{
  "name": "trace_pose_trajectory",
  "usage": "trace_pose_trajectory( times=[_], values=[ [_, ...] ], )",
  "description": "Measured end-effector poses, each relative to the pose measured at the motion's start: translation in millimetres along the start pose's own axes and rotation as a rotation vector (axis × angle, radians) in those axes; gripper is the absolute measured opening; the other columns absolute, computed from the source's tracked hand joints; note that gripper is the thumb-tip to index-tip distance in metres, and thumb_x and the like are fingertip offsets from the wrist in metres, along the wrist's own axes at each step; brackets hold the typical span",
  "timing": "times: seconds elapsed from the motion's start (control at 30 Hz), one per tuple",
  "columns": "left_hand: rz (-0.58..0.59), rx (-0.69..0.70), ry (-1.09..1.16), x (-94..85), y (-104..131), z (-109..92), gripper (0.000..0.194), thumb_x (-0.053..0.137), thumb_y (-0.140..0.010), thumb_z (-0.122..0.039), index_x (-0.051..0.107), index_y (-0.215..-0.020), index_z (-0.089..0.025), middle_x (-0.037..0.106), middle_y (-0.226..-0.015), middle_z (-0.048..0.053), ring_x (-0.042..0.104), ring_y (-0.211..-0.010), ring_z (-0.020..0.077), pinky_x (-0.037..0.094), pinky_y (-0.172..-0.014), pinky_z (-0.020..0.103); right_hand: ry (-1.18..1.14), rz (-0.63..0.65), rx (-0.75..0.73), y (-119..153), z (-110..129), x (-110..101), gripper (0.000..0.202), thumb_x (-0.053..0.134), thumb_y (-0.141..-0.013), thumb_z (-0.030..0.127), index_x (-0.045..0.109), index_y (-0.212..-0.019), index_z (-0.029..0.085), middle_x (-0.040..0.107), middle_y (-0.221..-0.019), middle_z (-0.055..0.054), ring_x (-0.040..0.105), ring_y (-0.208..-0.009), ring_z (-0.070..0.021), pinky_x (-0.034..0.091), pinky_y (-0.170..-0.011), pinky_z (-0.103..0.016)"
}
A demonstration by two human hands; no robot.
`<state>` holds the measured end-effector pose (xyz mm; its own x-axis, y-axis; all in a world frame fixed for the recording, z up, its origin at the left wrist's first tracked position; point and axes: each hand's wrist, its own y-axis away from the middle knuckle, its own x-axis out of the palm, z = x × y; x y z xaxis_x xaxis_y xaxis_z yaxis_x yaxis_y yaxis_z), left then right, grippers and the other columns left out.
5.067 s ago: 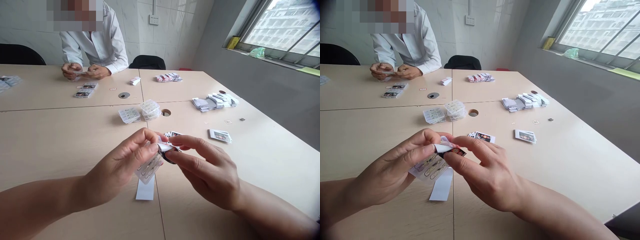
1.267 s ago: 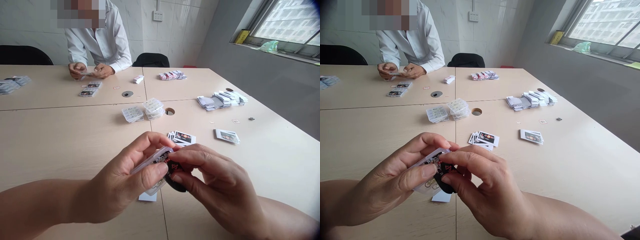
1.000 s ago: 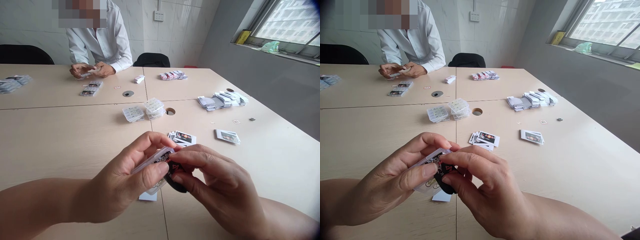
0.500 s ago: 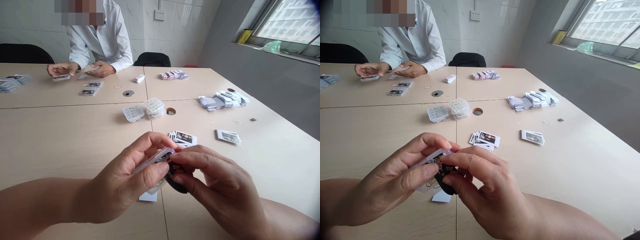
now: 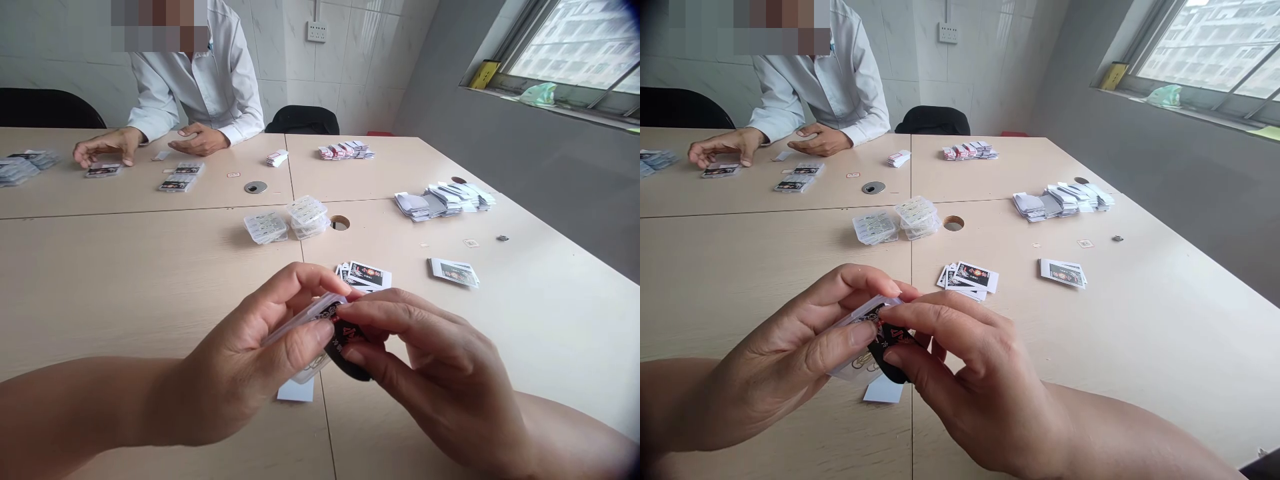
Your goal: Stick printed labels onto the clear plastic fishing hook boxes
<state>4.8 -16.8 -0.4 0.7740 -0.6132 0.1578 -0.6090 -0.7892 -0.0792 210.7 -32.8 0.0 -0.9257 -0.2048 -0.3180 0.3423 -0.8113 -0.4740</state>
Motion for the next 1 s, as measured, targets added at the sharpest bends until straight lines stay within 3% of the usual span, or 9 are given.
trace_pose_trajectory(
  times=[0.23,0.43,0.57,0.73,1.0],
  values=[
    [-0.041,0.027,-0.008,2.9,0.5,-2.3,0.019,0.047,-0.105,-0.024,0.058,-0.118,-0.033,0.062,-0.112,0.0,0.057,-0.103,0.015,0.049,-0.086,0.025,-0.01,-0.007,0.02,-1.3,1.8,1.9,0.03,0.067,-0.091,0.007,0.07,-0.116,0.023,0.076,-0.099,-0.005,0.073,-0.084,-0.0147,0.062,-0.068,-0.023],
    [-0.029,-0.058,0.018,2.7,2.0,-1.9,0.016,0.049,-0.106,-0.03,0.057,-0.119,-0.036,0.057,-0.137,-0.001,0.056,-0.122,0.0188,0.048,-0.074,0.022,-0.007,-0.022,-0.007,-2.5,2.3,2.0,0.032,0.067,-0.09,0.004,0.07,-0.118,0.02,0.076,-0.097,-0.006,0.072,-0.084,-0.0148,0.062,-0.067,-0.024],
    [-0.021,-0.042,0.037,3.0,1.2,-1.5,0.016,0.048,-0.107,-0.028,0.057,-0.118,-0.035,0.06,-0.134,-0.003,0.057,-0.121,0.0145,0.048,-0.081,0.02,-0.018,-0.026,0.018,-2.9,2.9,2.1,0.032,0.068,-0.089,0.006,0.071,-0.117,0.022,0.076,-0.096,-0.005,0.071,-0.079,-0.0137,0.062,-0.067,-0.024],
    [0.018,-0.012,0.103,4.3,-0.7,-3.5,0.018,0.045,-0.108,-0.024,0.054,-0.119,-0.033,0.068,-0.106,-0.001,0.06,-0.115,0.0126,0.049,-0.093,0.024,-0.01,-0.047,0.0,-3.3,4.4,2.1,0.034,0.069,-0.088,0.004,0.071,-0.117,0.022,0.073,-0.09,-0.002,0.066,-0.072,-0.011,0.06,-0.064,-0.022],
    [-0.013,-0.014,0.12,4.6,-1.2,-1.7,0.019,0.046,-0.107,-0.023,0.057,-0.119,-0.033,0.067,-0.116,-0.001,0.061,-0.109,0.0123,0.049,-0.092,0.024,-0.026,-0.064,0.036,-2.8,3.5,2.6,0.036,0.071,-0.086,0.004,0.071,-0.116,0.024,0.076,-0.089,0.0,0.067,-0.07,-0.009,0.06,-0.064,-0.019]
  ],
)
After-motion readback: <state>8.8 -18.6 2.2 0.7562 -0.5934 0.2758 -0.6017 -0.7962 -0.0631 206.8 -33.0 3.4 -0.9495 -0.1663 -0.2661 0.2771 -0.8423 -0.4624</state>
